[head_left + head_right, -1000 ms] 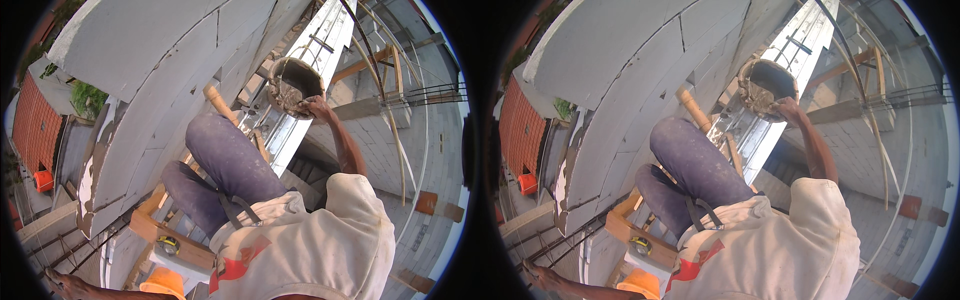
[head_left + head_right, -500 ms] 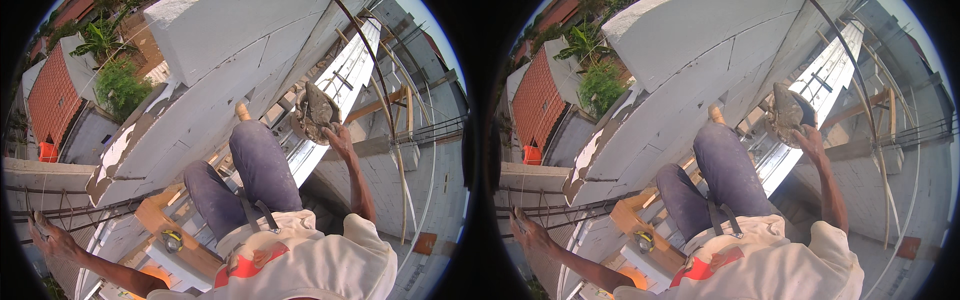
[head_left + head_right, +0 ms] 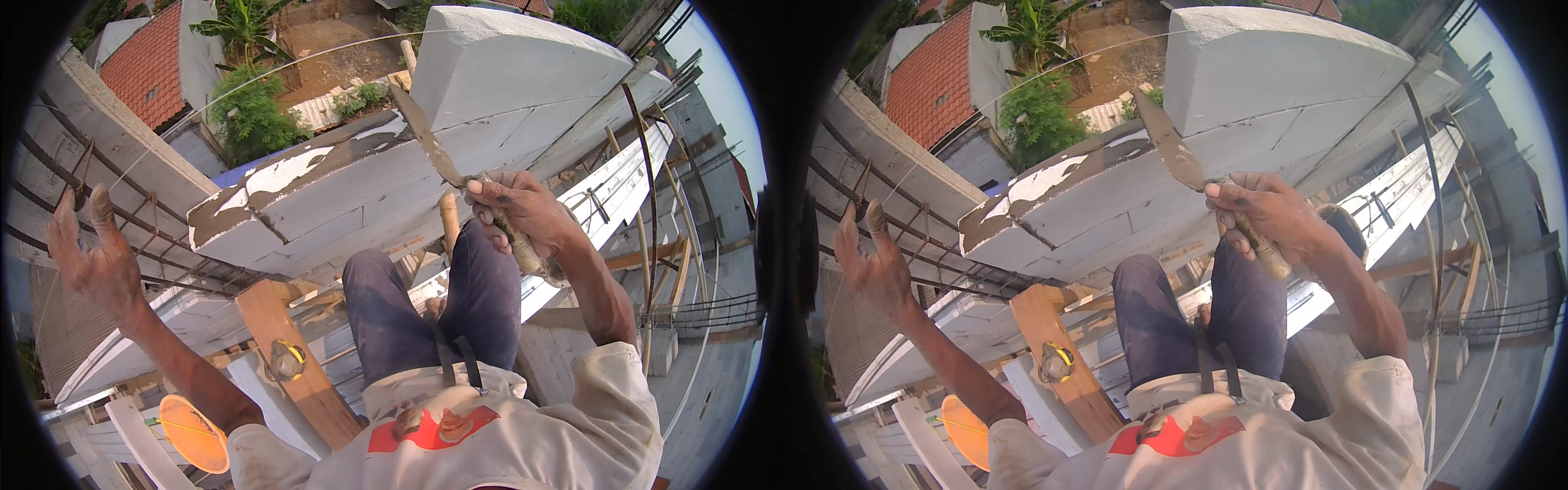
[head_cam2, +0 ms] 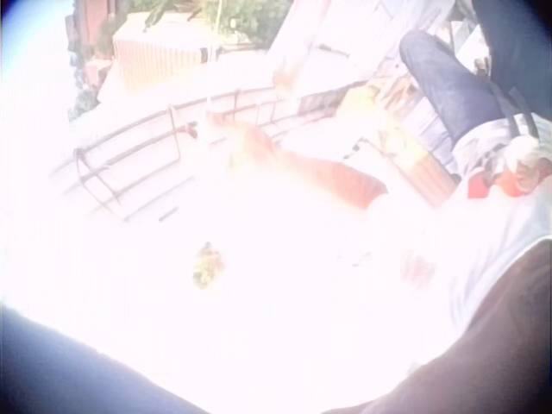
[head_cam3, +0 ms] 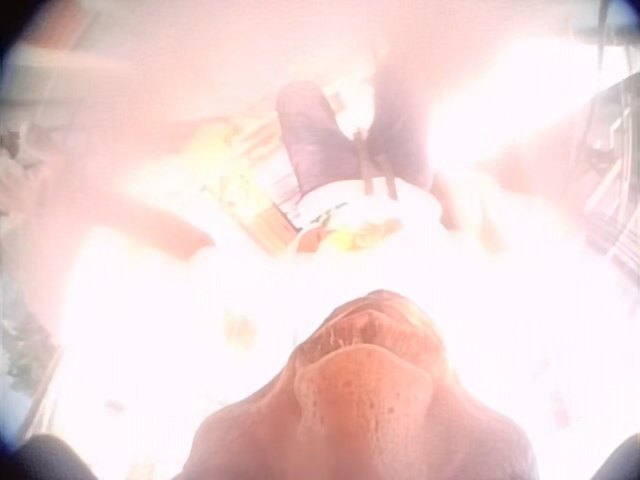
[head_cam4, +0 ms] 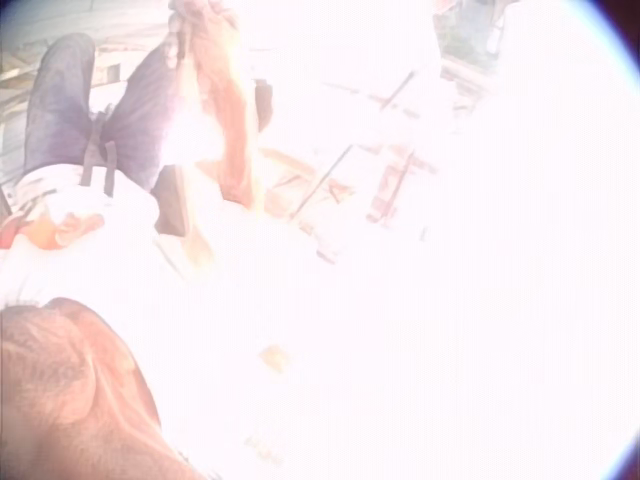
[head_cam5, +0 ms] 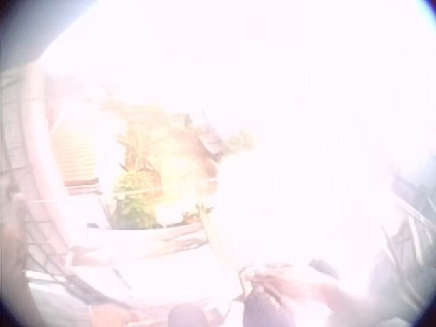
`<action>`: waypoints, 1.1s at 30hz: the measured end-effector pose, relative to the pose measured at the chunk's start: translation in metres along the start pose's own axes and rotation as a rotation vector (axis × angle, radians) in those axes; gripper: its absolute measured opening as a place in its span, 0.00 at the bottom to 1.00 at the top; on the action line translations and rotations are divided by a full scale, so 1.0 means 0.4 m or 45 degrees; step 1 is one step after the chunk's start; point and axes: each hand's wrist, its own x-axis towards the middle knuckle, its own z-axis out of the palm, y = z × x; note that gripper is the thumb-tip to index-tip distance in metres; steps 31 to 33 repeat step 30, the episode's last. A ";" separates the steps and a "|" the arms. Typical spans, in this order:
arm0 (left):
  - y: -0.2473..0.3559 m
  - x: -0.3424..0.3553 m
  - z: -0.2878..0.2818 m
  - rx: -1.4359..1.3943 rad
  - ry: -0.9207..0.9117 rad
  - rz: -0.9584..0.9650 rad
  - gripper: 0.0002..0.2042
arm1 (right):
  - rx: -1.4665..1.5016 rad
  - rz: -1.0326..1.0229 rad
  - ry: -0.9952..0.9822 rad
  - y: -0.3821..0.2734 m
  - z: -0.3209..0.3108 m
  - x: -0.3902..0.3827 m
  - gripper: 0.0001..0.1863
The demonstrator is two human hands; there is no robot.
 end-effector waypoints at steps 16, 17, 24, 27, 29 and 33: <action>0.018 0.006 -0.001 -0.022 0.013 0.011 0.21 | 0.632 -0.193 -0.295 -0.115 -0.104 0.071 0.14; 0.019 0.006 -0.003 -0.015 0.012 0.016 0.21 | 0.622 -0.231 -0.326 -0.122 -0.119 0.069 0.15; 0.006 -0.011 0.006 0.116 0.027 -0.006 0.26 | 0.587 -0.340 -0.358 -0.032 -0.219 -0.011 0.20; 0.006 -0.024 0.037 -0.024 0.122 -0.030 0.32 | 0.609 -0.323 -0.360 0.152 -0.397 -0.077 0.17; 0.126 0.002 -0.003 -0.371 0.078 -0.353 0.24 | 0.569 -0.333 -0.083 0.251 -0.426 -0.141 0.17; 0.118 0.006 -0.026 -0.336 0.073 -0.350 0.26 | 0.510 -0.332 0.144 0.289 -0.432 -0.174 0.16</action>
